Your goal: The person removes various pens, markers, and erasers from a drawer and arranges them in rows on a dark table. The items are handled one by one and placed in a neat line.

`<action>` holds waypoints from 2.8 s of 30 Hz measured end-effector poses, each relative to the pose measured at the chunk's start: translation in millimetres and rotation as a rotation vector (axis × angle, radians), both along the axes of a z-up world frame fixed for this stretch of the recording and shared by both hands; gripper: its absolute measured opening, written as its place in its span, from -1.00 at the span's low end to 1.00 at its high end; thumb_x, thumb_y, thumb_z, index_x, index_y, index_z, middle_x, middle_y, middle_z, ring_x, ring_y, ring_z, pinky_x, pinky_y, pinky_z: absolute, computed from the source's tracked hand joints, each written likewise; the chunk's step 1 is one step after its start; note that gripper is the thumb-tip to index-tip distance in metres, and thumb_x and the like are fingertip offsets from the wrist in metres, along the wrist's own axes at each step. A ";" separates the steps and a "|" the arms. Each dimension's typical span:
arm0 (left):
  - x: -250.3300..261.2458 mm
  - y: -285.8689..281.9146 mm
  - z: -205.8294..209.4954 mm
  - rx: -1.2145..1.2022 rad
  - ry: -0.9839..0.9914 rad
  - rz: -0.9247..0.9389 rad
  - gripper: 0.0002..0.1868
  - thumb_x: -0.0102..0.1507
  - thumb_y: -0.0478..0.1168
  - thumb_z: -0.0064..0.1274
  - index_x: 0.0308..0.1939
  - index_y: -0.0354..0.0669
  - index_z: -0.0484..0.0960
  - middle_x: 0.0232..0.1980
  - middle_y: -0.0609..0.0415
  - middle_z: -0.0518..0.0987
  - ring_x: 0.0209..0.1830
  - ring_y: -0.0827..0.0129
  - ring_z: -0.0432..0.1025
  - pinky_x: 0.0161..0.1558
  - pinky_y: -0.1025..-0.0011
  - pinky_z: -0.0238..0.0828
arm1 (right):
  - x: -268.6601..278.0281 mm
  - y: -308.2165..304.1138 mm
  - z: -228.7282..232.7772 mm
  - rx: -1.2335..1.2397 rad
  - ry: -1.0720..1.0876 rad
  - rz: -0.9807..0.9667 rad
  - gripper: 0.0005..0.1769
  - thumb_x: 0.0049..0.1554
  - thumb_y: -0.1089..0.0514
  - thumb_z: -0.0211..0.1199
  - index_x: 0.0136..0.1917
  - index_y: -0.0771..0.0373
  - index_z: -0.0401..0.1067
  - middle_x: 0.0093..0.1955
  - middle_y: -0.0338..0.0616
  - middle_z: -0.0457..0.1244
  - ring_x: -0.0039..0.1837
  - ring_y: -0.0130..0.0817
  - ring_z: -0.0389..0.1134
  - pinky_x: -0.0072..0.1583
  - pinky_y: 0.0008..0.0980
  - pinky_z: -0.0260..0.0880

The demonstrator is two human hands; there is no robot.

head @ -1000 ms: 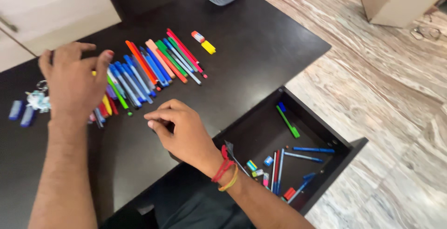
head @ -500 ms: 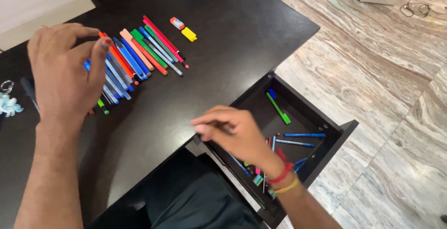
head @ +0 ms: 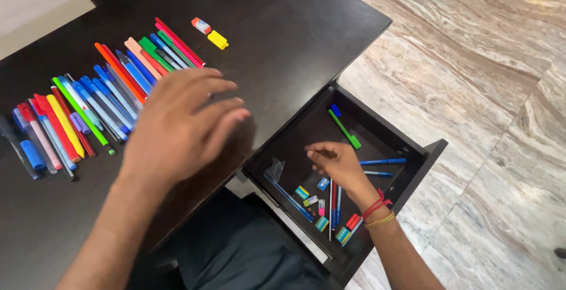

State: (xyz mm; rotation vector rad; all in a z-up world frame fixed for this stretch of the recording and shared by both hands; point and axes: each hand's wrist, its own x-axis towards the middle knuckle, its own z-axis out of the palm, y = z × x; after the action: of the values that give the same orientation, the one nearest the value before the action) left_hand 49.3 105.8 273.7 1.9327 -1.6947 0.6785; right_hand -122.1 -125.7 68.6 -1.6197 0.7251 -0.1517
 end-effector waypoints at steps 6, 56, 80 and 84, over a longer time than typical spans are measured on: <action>-35.0 -29.2 -24.2 0.060 0.053 -0.221 -0.73 0.26 -0.06 0.22 -0.17 -0.21 0.73 0.03 0.00 0.60 0.18 0.11 0.46 0.26 0.10 0.35 | -21.6 -15.2 -32.9 -0.008 0.043 0.082 -0.69 0.13 0.18 0.33 0.13 0.34 0.58 -0.20 -0.19 0.43 -0.20 -0.52 0.42 -0.10 -0.47 0.47; -69.1 -63.9 -216.0 0.425 0.963 0.151 -0.76 0.23 -0.20 0.18 -0.04 -0.16 0.64 0.05 -0.04 0.59 0.04 0.03 0.49 0.01 0.16 0.46 | -10.5 15.3 -56.4 -0.129 -0.055 0.023 -0.23 0.12 0.13 0.28 0.54 0.23 0.09 0.34 -0.16 0.25 -0.18 -0.41 0.42 -0.18 -0.41 0.42; -80.8 -2.3 -27.4 -0.184 1.219 -0.014 -0.68 0.37 -0.31 0.01 0.21 -0.21 0.45 -0.18 -0.06 0.76 -0.22 0.46 0.68 -0.20 0.48 0.59 | 2.4 32.5 103.6 0.106 -0.453 0.322 -0.87 0.17 0.25 0.30 -0.02 0.35 0.51 -0.21 -0.16 0.40 -0.18 -0.50 0.42 -0.16 -0.53 0.39; -59.3 24.0 -14.7 -0.220 1.140 0.200 -0.69 0.31 -0.26 0.08 0.12 -0.17 0.47 -0.24 -0.01 0.77 -0.30 0.46 0.67 -0.31 0.46 0.59 | 35.9 64.1 123.8 0.027 -0.522 0.302 -0.68 0.20 0.28 0.33 0.21 0.25 0.39 -0.15 -0.14 0.44 -0.21 -0.51 0.41 -0.22 -0.55 0.33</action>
State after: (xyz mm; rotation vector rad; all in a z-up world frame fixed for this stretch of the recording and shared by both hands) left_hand -9.9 129.8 259.0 1.7604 -0.6863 -0.2022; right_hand -86.3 -61.7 192.4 -1.5516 0.0803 -0.3277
